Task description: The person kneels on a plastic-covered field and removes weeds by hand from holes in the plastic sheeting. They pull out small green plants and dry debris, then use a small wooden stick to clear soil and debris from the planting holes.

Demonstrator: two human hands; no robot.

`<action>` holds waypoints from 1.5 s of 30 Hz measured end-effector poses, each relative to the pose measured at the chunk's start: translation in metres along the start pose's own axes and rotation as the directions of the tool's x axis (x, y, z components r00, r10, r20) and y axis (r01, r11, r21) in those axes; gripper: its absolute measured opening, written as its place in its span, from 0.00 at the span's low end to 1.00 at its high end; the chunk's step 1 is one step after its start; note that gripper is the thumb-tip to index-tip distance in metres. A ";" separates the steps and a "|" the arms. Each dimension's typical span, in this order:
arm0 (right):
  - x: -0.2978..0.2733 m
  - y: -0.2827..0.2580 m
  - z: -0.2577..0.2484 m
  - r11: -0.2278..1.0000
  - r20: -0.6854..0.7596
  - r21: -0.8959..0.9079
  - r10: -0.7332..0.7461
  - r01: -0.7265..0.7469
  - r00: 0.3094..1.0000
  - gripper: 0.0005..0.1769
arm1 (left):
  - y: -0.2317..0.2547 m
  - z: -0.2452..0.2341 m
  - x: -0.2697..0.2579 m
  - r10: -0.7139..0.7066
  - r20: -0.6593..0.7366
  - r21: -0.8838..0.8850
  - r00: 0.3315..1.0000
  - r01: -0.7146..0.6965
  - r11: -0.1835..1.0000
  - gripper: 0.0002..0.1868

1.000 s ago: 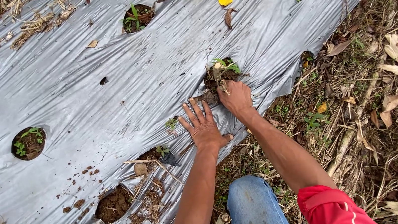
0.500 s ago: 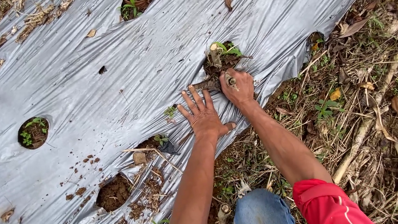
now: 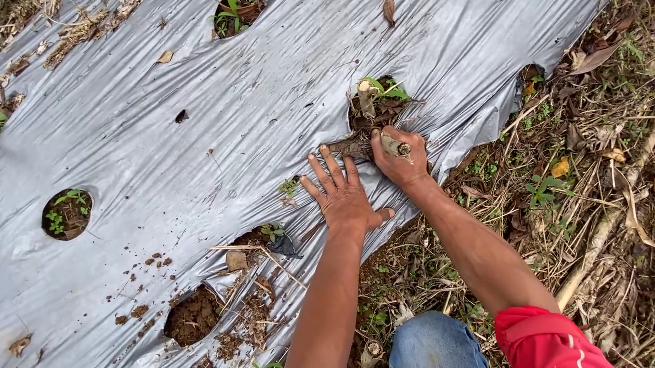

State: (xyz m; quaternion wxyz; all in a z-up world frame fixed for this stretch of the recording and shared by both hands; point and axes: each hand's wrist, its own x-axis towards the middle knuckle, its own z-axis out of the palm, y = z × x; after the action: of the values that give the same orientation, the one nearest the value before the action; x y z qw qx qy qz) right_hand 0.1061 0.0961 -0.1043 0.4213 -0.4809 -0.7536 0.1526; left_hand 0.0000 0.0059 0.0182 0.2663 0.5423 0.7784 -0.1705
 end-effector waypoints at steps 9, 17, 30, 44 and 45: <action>-0.046 -0.006 -0.016 0.947 -0.202 0.243 0.263 -0.212 0.943 0.23 | -0.001 0.010 0.003 -0.003 -0.046 -0.007 0.999 0.003 1.000 0.70; -0.029 0.017 -0.110 0.314 -0.143 0.861 0.905 -0.401 0.401 0.20 | 0.001 -0.001 -0.004 -0.001 -0.023 -0.009 1.000 0.001 1.000 0.68; 0.086 -0.101 -0.049 0.929 0.311 0.263 0.174 -0.261 0.934 0.17 | 0.001 0.001 -0.001 -0.011 0.008 0.041 1.000 0.011 0.999 0.68; 0.057 -0.057 0.040 0.693 -0.085 0.707 0.283 -0.142 0.955 0.28 | 0.000 0.002 0.002 0.004 -0.035 -0.010 0.999 -0.005 1.000 0.65; 0.053 -0.062 0.036 0.686 -0.106 0.716 0.291 -0.130 0.951 0.27 | 0.000 0.003 0.002 0.001 -0.023 0.004 1.000 -0.001 1.000 0.65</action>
State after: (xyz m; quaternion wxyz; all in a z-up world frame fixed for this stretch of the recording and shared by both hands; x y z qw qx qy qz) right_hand 0.0317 0.1168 -0.0604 0.6288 -0.3821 -0.5294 0.4222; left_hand 0.0003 0.0061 0.0149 0.2563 0.5451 0.7809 -0.1655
